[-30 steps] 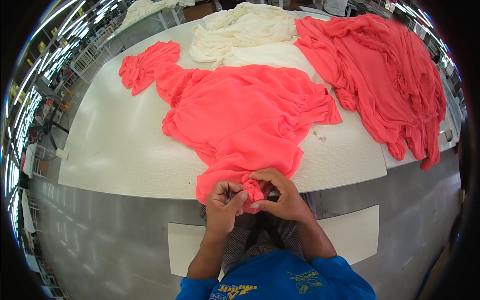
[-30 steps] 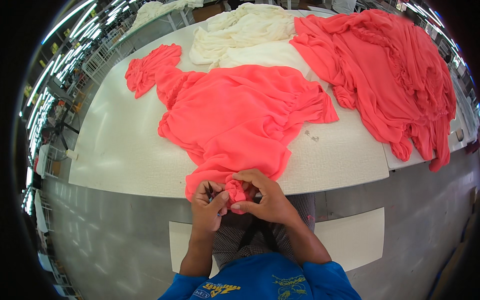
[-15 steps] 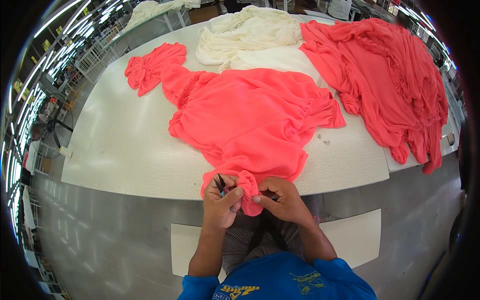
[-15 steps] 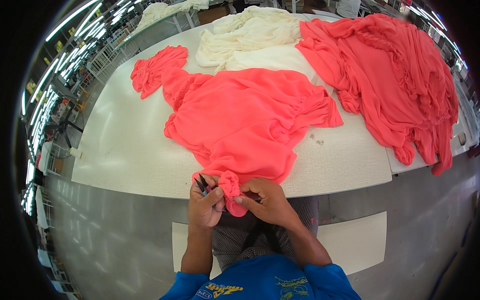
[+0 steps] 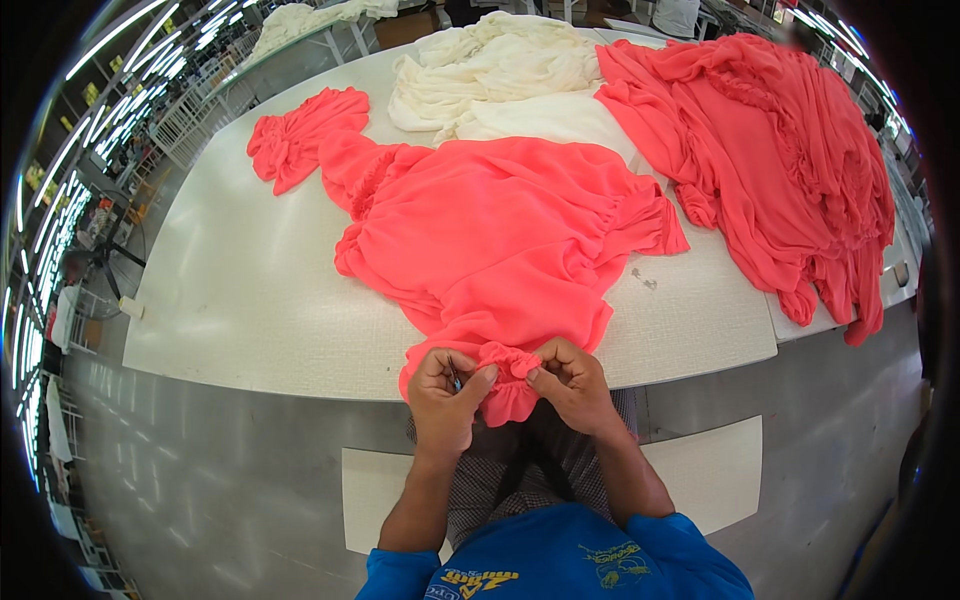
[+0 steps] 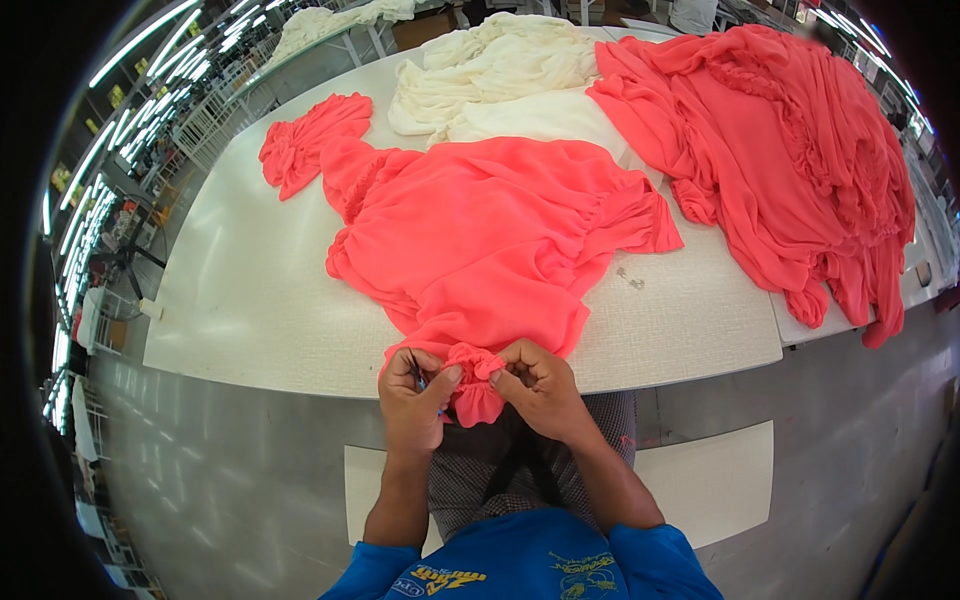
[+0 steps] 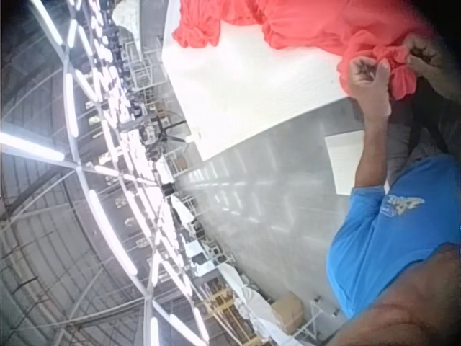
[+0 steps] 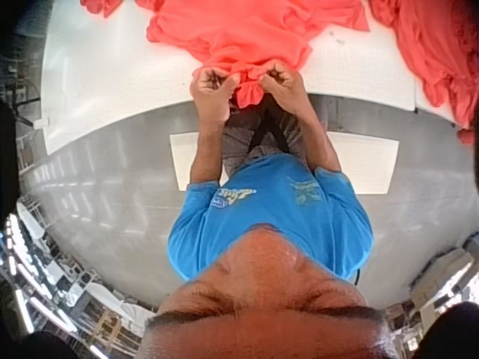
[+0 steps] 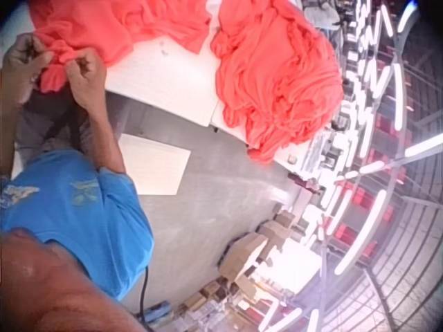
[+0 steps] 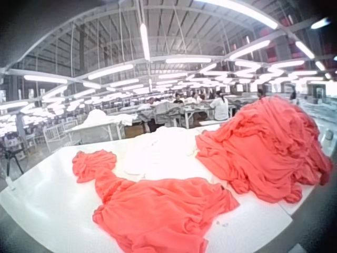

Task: The person uses shears to trim loose threads and excess fabric from pink garments on a table. The person repeatedly picks up garments, snips threads, and places them back on the table.

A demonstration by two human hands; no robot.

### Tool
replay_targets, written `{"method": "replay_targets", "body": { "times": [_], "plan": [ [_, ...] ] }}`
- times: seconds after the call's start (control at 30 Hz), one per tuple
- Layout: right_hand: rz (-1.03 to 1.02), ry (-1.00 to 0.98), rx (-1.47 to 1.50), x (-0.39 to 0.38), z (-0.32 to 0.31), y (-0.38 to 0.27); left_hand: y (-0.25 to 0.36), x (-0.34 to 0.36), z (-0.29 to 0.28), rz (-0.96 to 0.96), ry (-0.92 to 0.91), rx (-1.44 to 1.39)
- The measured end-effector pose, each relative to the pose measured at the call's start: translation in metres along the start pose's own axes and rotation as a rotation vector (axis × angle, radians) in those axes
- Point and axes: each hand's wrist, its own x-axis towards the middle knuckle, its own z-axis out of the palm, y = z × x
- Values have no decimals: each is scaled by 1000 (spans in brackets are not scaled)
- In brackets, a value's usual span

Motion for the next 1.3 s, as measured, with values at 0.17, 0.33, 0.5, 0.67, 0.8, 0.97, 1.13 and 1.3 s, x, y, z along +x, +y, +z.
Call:
{"method": "replay_targets", "body": {
  "times": [0.17, 0.33, 0.5, 0.67, 0.8, 0.97, 1.13, 1.3],
  "plan": [
    [26, -22, -74, -2, -1, -2, -7, 0, -1, 71, 43, 51],
    [41, -190, -253, -9, -5, -15, -13, -1, -8, 141, 132, -26],
    [-243, -195, -442, -6, 0, -12, 0, -9, -21, 128, 135, -134],
    [-321, -226, -811, -9, 7, -19, 11, -14, -67, 267, 124, -190],
    [-418, -163, -770, -14, 10, -4, 42, -13, -107, 347, 392, -213],
    [-467, -132, -778, -19, 5, -7, 77, -19, -160, 464, 641, -152],
    [-546, -197, -1015, -3, 0, -24, 87, -39, -180, 512, 784, -129],
    [-559, -312, -1078, 9, -5, -20, 85, -46, -168, 422, 752, -13]
  ]
}}
